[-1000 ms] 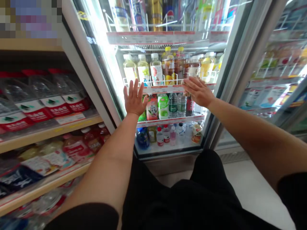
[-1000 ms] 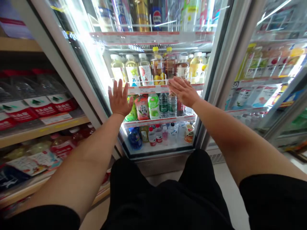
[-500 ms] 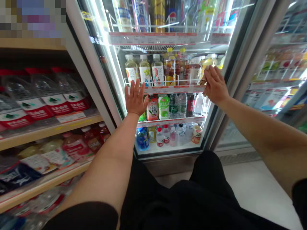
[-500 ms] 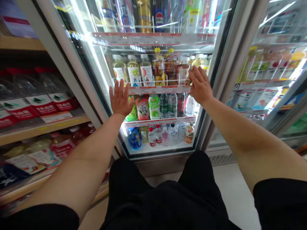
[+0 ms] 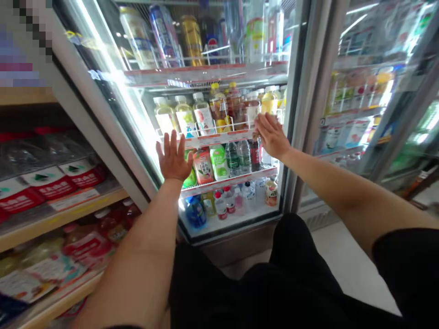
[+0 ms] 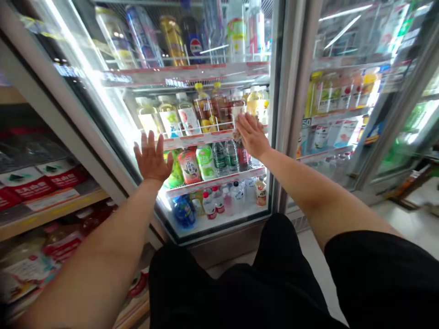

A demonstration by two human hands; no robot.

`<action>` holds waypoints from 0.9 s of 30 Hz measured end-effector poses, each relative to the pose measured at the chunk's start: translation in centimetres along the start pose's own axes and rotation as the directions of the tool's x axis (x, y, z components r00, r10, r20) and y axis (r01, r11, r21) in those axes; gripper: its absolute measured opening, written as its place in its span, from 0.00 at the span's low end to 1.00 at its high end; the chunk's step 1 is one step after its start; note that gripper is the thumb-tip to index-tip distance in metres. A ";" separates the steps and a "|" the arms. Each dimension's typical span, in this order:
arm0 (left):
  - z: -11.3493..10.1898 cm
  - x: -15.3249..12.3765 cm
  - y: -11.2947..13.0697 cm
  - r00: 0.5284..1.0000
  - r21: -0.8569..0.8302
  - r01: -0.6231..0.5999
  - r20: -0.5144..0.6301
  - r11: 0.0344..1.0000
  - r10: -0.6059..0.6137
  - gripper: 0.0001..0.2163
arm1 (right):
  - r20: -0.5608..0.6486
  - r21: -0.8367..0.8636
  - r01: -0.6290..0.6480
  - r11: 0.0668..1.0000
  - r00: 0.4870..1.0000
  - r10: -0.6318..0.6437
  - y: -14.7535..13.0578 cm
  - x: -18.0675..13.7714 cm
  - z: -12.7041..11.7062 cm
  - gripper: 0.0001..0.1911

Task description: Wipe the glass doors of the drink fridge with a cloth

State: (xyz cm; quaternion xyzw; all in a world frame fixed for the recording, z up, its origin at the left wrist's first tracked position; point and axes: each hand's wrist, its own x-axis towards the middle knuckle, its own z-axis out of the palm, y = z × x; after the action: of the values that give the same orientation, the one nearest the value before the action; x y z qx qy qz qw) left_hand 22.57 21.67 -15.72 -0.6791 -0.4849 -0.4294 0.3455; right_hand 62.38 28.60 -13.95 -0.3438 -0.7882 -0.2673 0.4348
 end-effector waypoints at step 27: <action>0.2 -0.5 0.4 0.999 0.105 -0.025 -0.038 0.994 0.029 0.28 | 0.102 0.036 0.198 0.979 0.974 -0.201 -2.2 -2.8 3.0 0.32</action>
State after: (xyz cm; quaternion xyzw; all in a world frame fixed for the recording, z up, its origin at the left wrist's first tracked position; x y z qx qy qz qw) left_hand 22.88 21.54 -16.24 -0.6578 -0.4906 -0.4121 0.3960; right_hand 60.21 28.51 -18.11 -0.2708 -0.8440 -0.2809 0.3680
